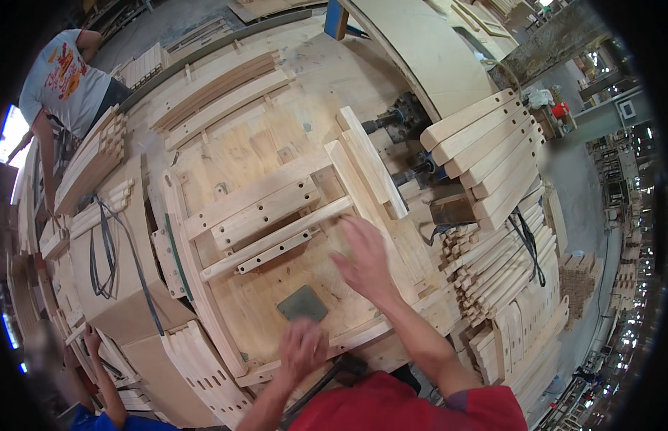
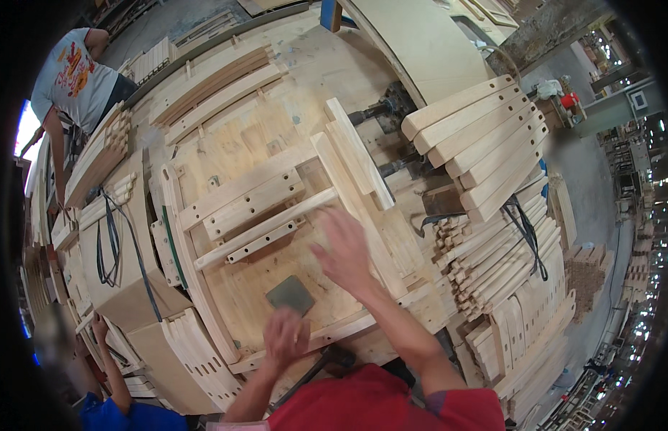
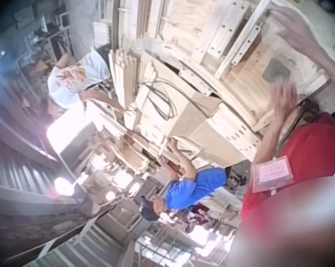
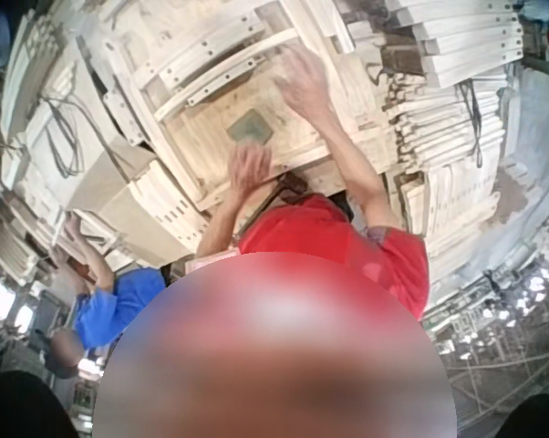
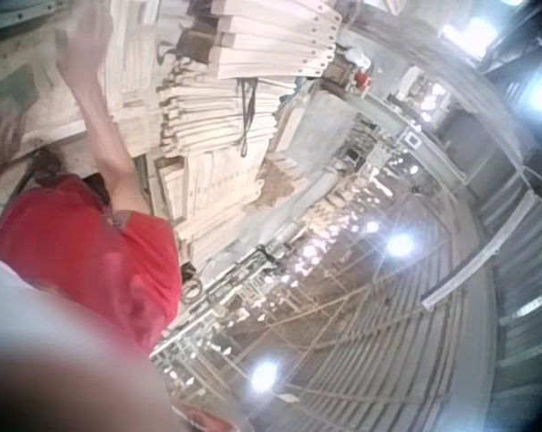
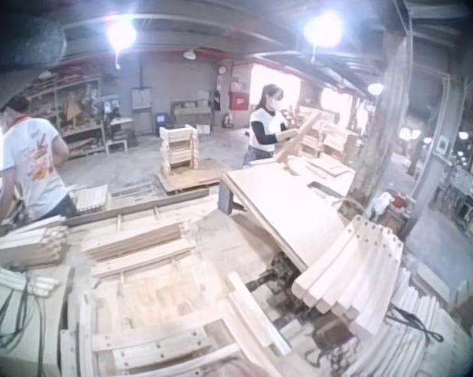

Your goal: The person assembles wooden chair frames on a workbench in a factory setting. They pick up wooden slats and legs, align them into a jig, and use a hammer to secure the joints. The person repeatedly handles multiple units, stacking completed frames on the table.

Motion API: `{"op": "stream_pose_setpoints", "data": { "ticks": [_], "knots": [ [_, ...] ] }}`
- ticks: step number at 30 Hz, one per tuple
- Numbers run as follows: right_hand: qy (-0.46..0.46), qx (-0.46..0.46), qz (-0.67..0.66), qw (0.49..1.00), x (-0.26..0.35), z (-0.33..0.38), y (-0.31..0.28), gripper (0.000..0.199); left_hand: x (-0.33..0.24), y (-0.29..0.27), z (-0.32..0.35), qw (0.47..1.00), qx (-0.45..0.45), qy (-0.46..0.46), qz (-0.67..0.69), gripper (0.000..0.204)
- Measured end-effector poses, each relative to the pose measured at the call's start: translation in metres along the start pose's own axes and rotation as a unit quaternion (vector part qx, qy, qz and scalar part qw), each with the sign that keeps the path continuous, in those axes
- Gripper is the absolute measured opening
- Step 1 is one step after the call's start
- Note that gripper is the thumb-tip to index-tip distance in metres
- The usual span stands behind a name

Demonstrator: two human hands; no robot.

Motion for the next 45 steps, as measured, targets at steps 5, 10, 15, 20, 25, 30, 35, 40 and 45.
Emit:
{"op": "stream_pose_setpoints", "data": {
  "ticks": [5, 10, 15, 20, 25, 30, 35, 40, 45],
  "knots": [
    [-0.151, 0.028, -0.030, 0.988, 0.047, -0.119, 0.101, 0.054, -0.028, 0.009, 0.117, 0.961, 0.202, -0.187, 0.027, 0.031],
    [-0.080, 0.321, 0.097, 0.939, 0.051, -0.176, 0.208, 0.051, -0.024, 0.030, 0.169, 0.921, 0.305, -0.242, -0.026, 0.046],
    [-0.086, 0.178, 0.085, 0.977, 0.050, -0.174, 0.198, 0.048, -0.011, 0.037, 0.190, 0.928, 0.250, -0.277, 0.022, 0.040],
    [-0.076, 0.184, 0.098, 0.975, 0.048, -0.173, 0.198, 0.048, -0.011, 0.045, 0.215, 0.876, 0.304, -0.357, 0.109, 0.034],
    [-0.082, 0.168, 0.097, 0.978, 0.056, -0.171, 0.196, 0.047, -0.010, 0.032, 0.227, 0.856, 0.324, -0.359, 0.180, 0.035],
    [-0.084, 0.153, 0.100, 0.980, 0.058, -0.170, 0.195, 0.048, -0.001, -0.009, 0.208, 0.803, 0.164, -0.419, 0.391, 0.048],
    [-0.076, 0.159, 0.073, 0.982, 0.051, -0.169, 0.191, 0.046, 0.022, -0.128, 0.099, 0.832, 0.050, -0.401, 0.380, 0.037],
    [-0.066, 0.177, 0.074, 0.979, 0.057, -0.171, 0.190, 0.045, 0.062, -0.137, 0.073, 0.830, -0.191, -0.451, 0.267, 0.025],
    [-0.069, 0.180, 0.067, 0.979, 0.056, -0.171, 0.190, 0.044, 0.098, -0.206, 0.003, 0.825, -0.318, -0.417, 0.210, 0.019]
  ]
}}
Point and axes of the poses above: each hand's wrist, its own z-axis away from the middle knuckle, its own y-axis out of the palm, x = y × z, the point moved 8 cm from there along -z, towards the middle knuckle, and after that the axes turned 6 degrees about x, right-handed, at the moved point
